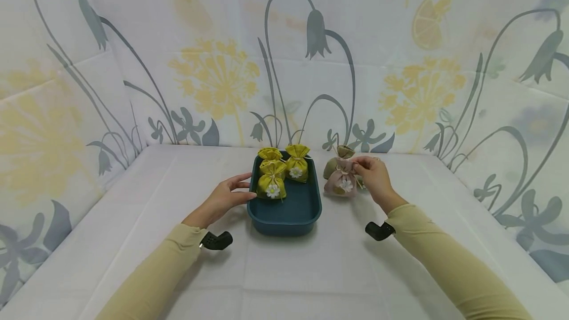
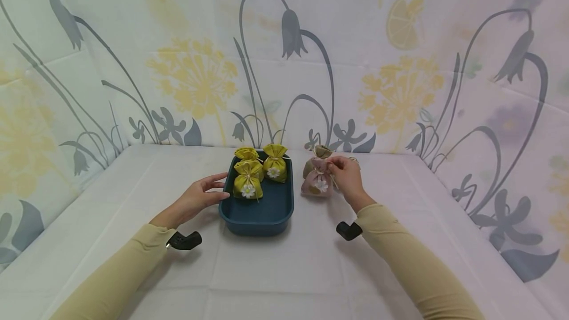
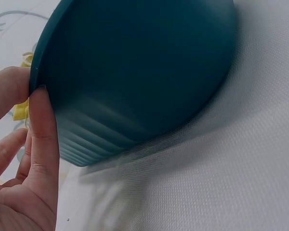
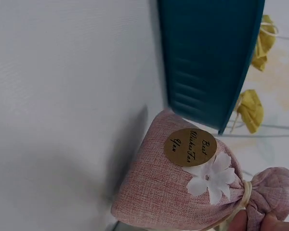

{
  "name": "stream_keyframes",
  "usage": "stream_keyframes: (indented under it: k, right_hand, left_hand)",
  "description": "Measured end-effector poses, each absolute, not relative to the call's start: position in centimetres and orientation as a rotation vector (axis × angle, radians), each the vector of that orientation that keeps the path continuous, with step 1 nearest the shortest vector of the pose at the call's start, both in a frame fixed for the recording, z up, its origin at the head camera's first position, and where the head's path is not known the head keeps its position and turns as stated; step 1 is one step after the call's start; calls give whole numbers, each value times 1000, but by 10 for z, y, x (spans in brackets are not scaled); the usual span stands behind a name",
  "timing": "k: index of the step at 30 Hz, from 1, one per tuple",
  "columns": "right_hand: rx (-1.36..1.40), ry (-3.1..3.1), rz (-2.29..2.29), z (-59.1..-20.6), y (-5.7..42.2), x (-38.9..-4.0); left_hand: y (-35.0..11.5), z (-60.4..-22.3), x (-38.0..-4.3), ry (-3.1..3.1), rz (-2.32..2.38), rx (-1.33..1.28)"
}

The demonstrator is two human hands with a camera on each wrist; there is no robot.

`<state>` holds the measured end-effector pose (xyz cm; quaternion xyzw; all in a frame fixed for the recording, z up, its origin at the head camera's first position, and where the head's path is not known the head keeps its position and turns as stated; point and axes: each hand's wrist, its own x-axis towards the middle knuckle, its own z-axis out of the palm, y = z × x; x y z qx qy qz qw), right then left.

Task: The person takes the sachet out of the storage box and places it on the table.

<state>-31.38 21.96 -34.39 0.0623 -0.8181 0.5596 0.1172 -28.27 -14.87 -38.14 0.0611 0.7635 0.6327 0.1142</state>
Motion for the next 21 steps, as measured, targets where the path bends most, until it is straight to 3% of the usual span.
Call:
stream_keyframes:
  k: [12,21]
  right_hand:
    - [122,-2464,1577,-348,220,-315]
    - [103,-2511,1549,-346,232,-309]
  left_hand:
    - [-149,-380,-283,2215,1868,189]
    - [-143,-355,-265,2226,1836,196]
